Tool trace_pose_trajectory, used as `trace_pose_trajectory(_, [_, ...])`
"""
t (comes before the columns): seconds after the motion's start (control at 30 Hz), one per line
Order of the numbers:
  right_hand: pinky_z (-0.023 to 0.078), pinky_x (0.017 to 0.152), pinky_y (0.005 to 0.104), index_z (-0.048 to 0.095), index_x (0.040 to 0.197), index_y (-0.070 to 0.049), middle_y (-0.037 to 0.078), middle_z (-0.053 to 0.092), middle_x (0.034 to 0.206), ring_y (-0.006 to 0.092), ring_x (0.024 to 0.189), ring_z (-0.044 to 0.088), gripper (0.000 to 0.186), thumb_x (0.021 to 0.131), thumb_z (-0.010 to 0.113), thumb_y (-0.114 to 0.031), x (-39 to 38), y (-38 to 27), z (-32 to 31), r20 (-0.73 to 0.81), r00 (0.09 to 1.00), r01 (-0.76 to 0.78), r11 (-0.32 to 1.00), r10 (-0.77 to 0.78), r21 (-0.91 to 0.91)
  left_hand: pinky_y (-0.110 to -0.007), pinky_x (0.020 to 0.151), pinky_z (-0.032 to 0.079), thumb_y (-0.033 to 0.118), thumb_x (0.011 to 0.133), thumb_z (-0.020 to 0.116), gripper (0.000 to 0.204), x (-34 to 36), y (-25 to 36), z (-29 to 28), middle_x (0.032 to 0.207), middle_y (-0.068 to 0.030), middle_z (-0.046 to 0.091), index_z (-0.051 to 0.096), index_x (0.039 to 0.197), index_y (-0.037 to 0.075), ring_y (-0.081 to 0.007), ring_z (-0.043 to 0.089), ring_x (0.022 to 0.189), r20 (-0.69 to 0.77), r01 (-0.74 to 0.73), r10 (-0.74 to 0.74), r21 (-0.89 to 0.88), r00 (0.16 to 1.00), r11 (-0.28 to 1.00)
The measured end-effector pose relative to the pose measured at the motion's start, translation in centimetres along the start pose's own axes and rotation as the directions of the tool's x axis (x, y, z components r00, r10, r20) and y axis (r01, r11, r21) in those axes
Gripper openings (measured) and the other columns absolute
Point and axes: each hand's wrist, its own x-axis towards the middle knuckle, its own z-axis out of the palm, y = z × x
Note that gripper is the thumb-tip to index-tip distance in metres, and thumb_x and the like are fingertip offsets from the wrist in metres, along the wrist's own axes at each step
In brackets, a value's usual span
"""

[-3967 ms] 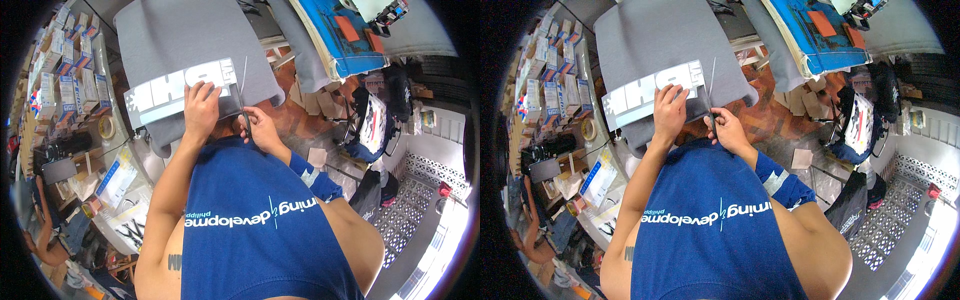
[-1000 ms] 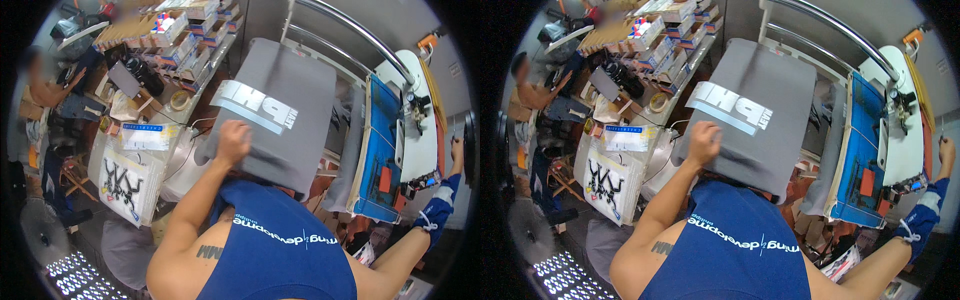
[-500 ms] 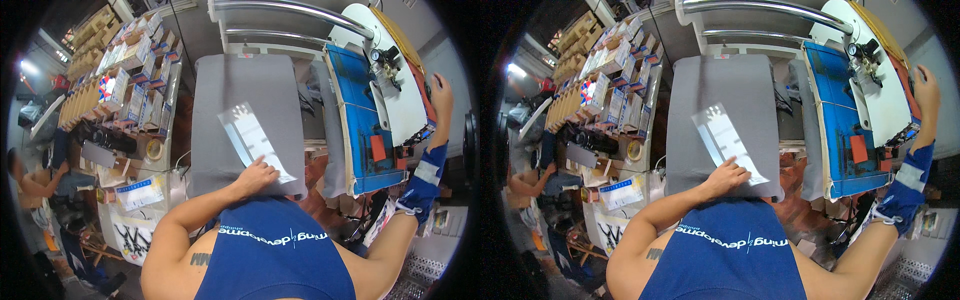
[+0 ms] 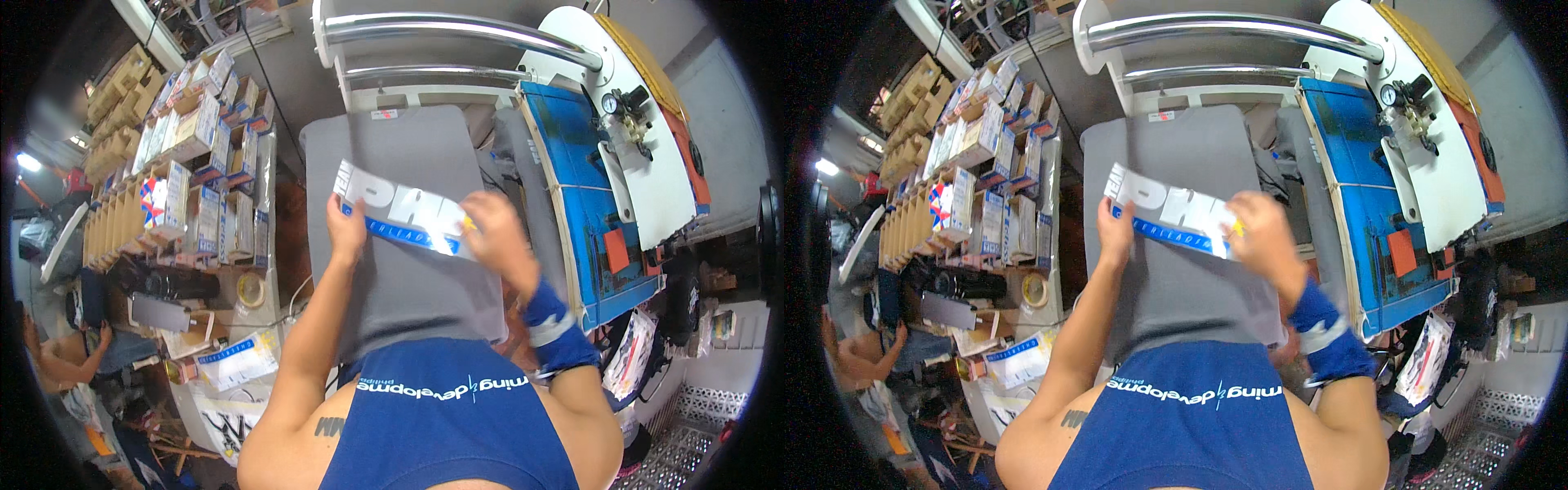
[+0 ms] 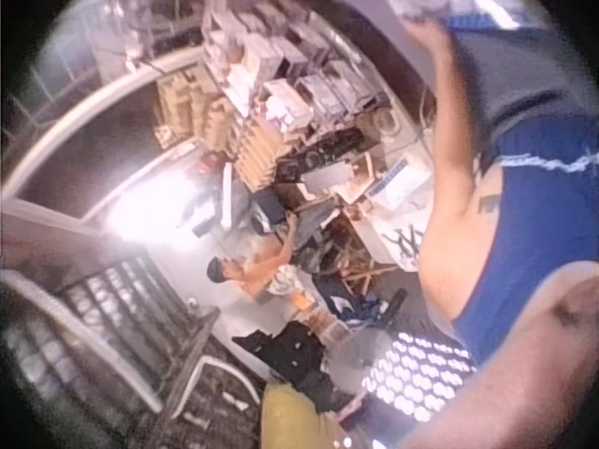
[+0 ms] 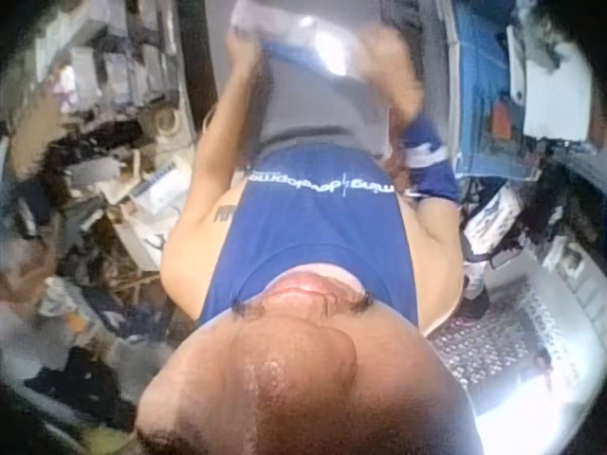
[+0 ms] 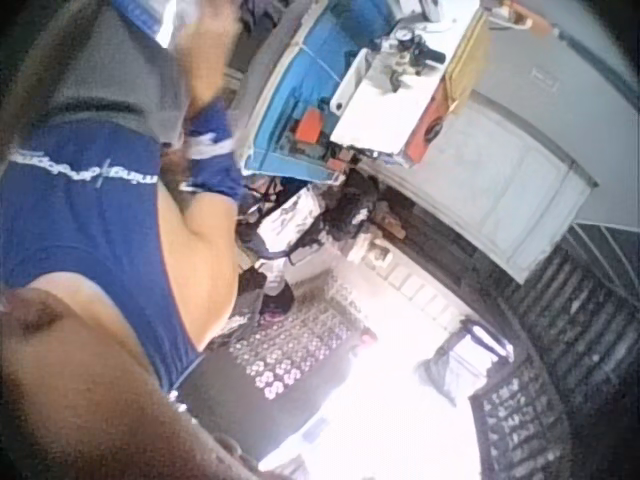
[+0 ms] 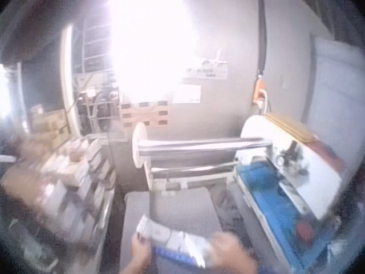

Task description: The person places gray t-shirts onto a heat press, aligns and applies transfer designs, operates the press, and removes the finished shirts. The person repeats this process for multiple shirts, handling each one individually and using a cutting tool to trim transfer material.

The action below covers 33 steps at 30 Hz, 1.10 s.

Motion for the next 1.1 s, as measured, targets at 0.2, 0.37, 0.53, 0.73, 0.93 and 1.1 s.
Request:
trace_pose_trajectory(0.2, [0.020, 0.117, 0.0646, 0.053, 0.142, -0.005, 0.025, 0.035, 0.156, 0.0467, 0.147, 0.026, 0.064, 0.093, 0.064, -0.045, -5.1, -0.8, 9.6, 0.285, 0.907, -0.244, 0.939, 0.310, -0.244, -0.052, 0.116, 0.029, 0.018, 0.090, 0.066, 0.036, 3.6, 0.9, 2.2, 0.139, -0.0200, 0.050, 0.064, 0.122, 0.001, -0.0429, 0.042, 0.134, 0.570, -0.764, 0.510, 0.456, 0.644, 0.455])
trace_pose_trajectory(0.37, [0.019, 0.118, 0.0643, 0.055, 0.139, -0.004, 0.023, 0.036, 0.155, 0.0449, 0.147, 0.027, 0.058, 0.090, 0.068, -0.032, -2.9, 3.2, 8.5, 0.253, 0.958, -0.071, 0.967, 0.134, -0.244, -0.052, 0.103, 0.040, 0.019, 0.091, 0.065, 0.029, 13.2, -1.9, 10.1, 0.125, -0.0156, 0.060, 0.065, 0.115, 0.004, -0.0347, 0.054, 0.118, 0.619, -0.794, 0.498, 0.459, 0.608, 0.400])
trace_pose_trajectory(0.53, [0.030, 0.114, 0.0594, 0.064, 0.120, -0.003, 0.022, 0.050, 0.140, 0.0433, 0.135, 0.042, 0.038, 0.084, 0.069, -0.014, -2.1, 5.0, 8.5, 0.077, 0.985, -0.149, 0.984, 0.157, -0.096, -0.050, 0.092, 0.046, 0.020, 0.089, 0.063, 0.024, 17.6, -3.1, 13.2, 0.121, -0.0099, 0.064, 0.068, 0.109, 0.009, -0.0314, 0.059, 0.110, 0.633, -0.710, 0.325, 0.595, 0.703, 0.378])
trace_pose_trajectory(0.73, [0.038, 0.109, 0.0531, 0.066, 0.109, -0.002, 0.022, 0.056, 0.132, 0.0415, 0.124, 0.052, 0.028, 0.084, 0.069, -0.011, 1.7, 6.6, 10.2, -0.050, 0.996, -0.079, 0.996, 0.077, -0.038, -0.053, 0.094, 0.048, 0.017, 0.088, 0.061, 0.022, 20.0, -2.2, 13.3, 0.123, -0.0081, 0.065, 0.071, 0.108, 0.015, -0.0333, 0.060, 0.112, 0.697, -0.682, 0.152, 0.593, 0.701, 0.428])
trace_pose_trajectory(0.93, [0.039, 0.107, 0.0539, 0.067, 0.117, -0.005, 0.018, 0.058, 0.133, 0.0385, 0.127, 0.050, 0.037, 0.094, 0.062, -0.034, 15.3, 10.0, 16.4, -0.065, 0.997, 0.022, 0.975, -0.038, -0.222, -0.053, 0.092, 0.048, 0.017, 0.091, 0.059, 0.019, 18.8, -2.9, 12.8, 0.118, -0.0096, 0.066, 0.070, 0.105, 0.012, -0.0350, 0.060, 0.111, 0.623, -0.664, 0.256, 0.605, 0.739, 0.439])
trace_pose_trajectory(1.1, [0.044, 0.098, 0.0525, 0.068, 0.113, -0.007, 0.015, 0.063, 0.119, 0.0374, 0.116, 0.055, 0.041, 0.096, 0.058, -0.043, 19.9, 12.7, 17.0, 0.138, 0.987, -0.052, 0.975, 0.083, -0.217, -0.052, 0.089, 0.048, 0.022, 0.095, 0.058, 0.020, 21.3, -3.1, 8.2, 0.106, -0.0140, 0.068, 0.068, 0.101, 0.006, -0.0379, 0.061, 0.104, 0.612, -0.646, 0.237, 0.629, 0.755, 0.432])
